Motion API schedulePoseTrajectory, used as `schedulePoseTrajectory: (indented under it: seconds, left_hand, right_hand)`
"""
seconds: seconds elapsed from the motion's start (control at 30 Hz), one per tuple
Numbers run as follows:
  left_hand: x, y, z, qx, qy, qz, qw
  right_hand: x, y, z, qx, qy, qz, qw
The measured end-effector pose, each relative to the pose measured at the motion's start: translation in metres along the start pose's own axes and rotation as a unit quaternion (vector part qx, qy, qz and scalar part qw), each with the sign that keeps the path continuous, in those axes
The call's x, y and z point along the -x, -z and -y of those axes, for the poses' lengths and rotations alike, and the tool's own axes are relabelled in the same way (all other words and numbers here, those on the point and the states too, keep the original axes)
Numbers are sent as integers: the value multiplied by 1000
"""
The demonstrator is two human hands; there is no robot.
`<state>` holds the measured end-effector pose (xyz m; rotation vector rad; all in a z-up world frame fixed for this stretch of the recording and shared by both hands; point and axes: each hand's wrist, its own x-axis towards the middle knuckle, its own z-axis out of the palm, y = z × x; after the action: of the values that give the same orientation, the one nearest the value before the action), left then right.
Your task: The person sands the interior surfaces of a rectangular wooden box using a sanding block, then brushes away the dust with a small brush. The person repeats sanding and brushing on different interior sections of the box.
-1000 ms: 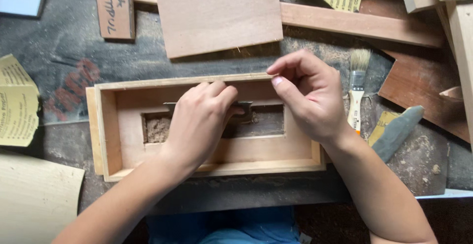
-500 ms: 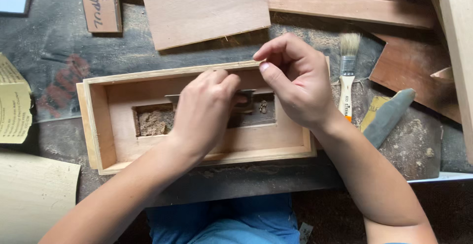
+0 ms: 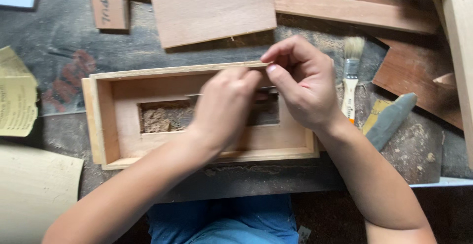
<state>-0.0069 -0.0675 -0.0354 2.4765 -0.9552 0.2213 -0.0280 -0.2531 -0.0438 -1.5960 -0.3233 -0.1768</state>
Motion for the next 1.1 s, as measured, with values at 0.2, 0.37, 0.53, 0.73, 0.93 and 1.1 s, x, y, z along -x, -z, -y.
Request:
schedulePoseTrajectory:
  seconds: [0.2, 0.37, 0.53, 0.73, 0.93, 1.1]
  left_hand:
    - [5, 5, 1, 6, -10, -14, 1000]
    - [12, 5, 8, -20, 2, 16, 1000]
    - [-2, -5, -3, 25, -27, -36, 999]
    - [11, 2, 15, 3, -18, -16, 1000]
    - [10, 2, 13, -17, 5, 0, 1000]
    - [-3, -12, 1, 33, -9, -45, 998]
  right_hand:
    - [-2, -2, 6, -25, -25, -18, 999]
    - [6, 1, 0, 4, -7, -13, 1000]
    - [-4, -6, 5, -32, -35, -30, 998]
    - [0, -1, 1, -20, -14, -24, 999]
    - [0, 0, -3, -16, -25, -24, 999]
    - [1, -4, -1, -22, -25, -26, 999]
